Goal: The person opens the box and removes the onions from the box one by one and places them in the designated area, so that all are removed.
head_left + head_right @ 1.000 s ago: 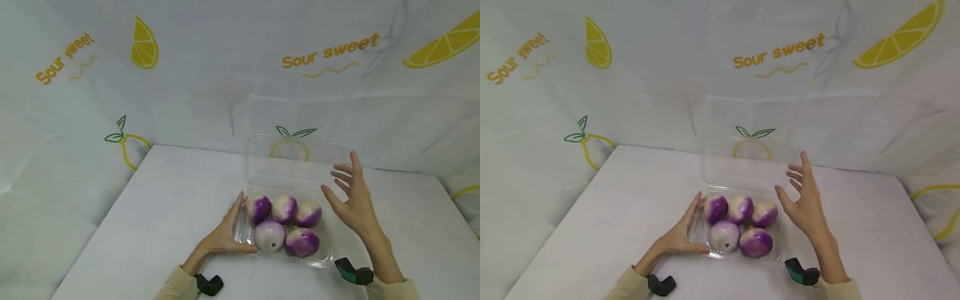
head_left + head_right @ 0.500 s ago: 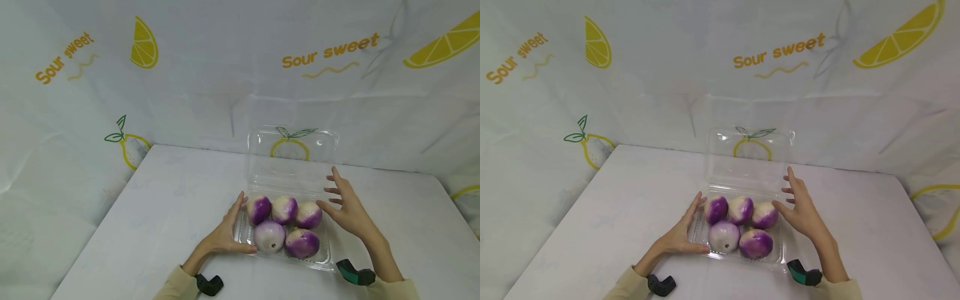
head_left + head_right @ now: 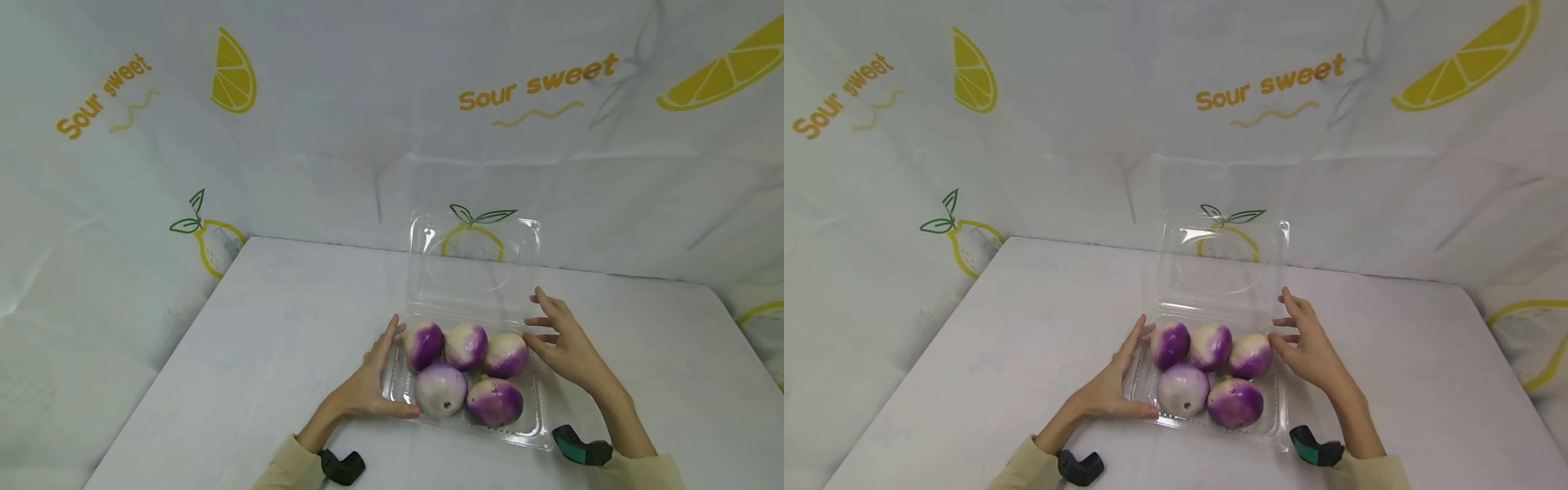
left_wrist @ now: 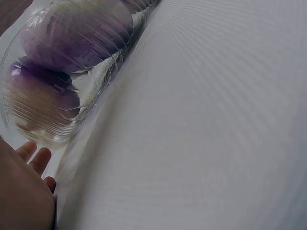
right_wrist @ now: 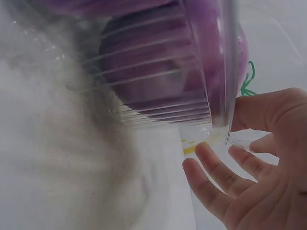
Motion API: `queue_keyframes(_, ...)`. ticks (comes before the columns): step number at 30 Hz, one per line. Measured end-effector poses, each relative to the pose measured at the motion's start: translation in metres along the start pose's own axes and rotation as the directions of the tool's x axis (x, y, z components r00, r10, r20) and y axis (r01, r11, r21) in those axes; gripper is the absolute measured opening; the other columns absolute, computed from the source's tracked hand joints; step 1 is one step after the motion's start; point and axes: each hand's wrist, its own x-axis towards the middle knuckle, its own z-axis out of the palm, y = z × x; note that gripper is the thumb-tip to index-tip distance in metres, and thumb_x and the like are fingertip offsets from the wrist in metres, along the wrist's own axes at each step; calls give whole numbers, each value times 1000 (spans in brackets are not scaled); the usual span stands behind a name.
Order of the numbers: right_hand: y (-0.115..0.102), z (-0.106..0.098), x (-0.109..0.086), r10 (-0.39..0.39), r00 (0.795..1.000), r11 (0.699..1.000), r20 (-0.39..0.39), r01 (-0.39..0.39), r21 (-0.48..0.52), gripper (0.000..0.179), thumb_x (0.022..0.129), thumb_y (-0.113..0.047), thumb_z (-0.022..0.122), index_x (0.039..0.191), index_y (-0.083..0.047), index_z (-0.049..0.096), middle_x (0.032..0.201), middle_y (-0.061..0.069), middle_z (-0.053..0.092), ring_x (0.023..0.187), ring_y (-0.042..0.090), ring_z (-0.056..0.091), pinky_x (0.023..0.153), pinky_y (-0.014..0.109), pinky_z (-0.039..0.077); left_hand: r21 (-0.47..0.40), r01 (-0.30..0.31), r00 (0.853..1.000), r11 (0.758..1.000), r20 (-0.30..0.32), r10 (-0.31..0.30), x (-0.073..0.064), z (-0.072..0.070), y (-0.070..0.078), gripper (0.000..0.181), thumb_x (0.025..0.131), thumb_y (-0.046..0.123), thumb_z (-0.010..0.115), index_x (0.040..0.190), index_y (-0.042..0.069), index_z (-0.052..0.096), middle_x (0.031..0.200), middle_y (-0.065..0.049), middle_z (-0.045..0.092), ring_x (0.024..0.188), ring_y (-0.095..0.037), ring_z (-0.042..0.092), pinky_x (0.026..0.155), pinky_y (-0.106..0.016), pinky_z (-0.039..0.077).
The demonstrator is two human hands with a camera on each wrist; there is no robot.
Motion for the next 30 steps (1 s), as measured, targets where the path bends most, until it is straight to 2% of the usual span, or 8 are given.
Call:
queue_keyframes(5,3,-2,-2,22,999,998,48,-25,56,85,92,8,67,160,6,16,142,34,40,106,0,63,81,10,50,20,-12,1000,1000,24,12,0,-3,1,146,62,32,89,163,11,-14,171,-21,7,157,-44,12,116,-79,2)
queue_keyframes(7,3,-2,-2,40,997,997,70,-44,68,81,94,5,65,159,7,17,141,34,41,109,7,65,84,18,56,17,-3,999,1000,32,2,0,-3,2,144,63,33,88,164,13,-13,172,-19,5,158,-43,8,116,-79,0)
queue_keyframes(11,1,-4,-2,91,993,996,78,-93,17,74,98,-5,65,157,10,24,140,34,44,113,50,64,89,49,59,13,8,999,1000,33,-8,1,-3,1,142,64,33,88,164,15,-11,173,-15,1,159,-40,3,118,-77,-1)
queue_keyframes(16,-7,-3,-3,47,999,996,-24,-49,-75,60,95,-10,71,147,9,47,139,34,48,120,55,55,89,65,53,4,7,1000,1000,14,-7,2,-1,0,142,63,31,89,165,16,-9,173,-14,3,157,-39,9,119,-75,2)
queue_keyframes(19,-15,-2,-7,-28,994,996,-109,19,-84,51,91,-7,75,138,3,60,135,29,54,122,48,53,97,32,57,4,13,1000,1000,3,-13,2,1,0,142,62,31,90,165,18,-7,173,-11,5,156,-36,13,119,-74,4)
queue_keyframes(23,-31,-1,-15,-110,980,991,-163,95,-95,46,86,-4,79,130,-7,69,130,19,62,128,9,52,95,-3,30,16,22,1000,1000,-6,-22,2,2,0,142,62,33,91,166,20,-5,173,-9,8,155,-33,18,119,-73,5)
queue_keyframes(26,-42,0,-22,-155,974,984,-165,139,-109,45,82,-2,82,125,-12,73,124,9,67,120,-17,44,97,-1,32,24,16,1000,1000,-11,-15,2,2,1,142,61,34,91,166,19,-4,172,-10,9,153,-34,21,118,-74,6)
queue_keyframes(30,-53,2,-32,-207,969,977,-137,196,-89,46,77,0,85,120,-13,75,118,1,69,116,-15,50,99,0,35,28,15,1000,999,-17,-15,2,2,2,142,61,34,91,166,17,-4,172,-11,10,152,-33,24,118,-73,8)
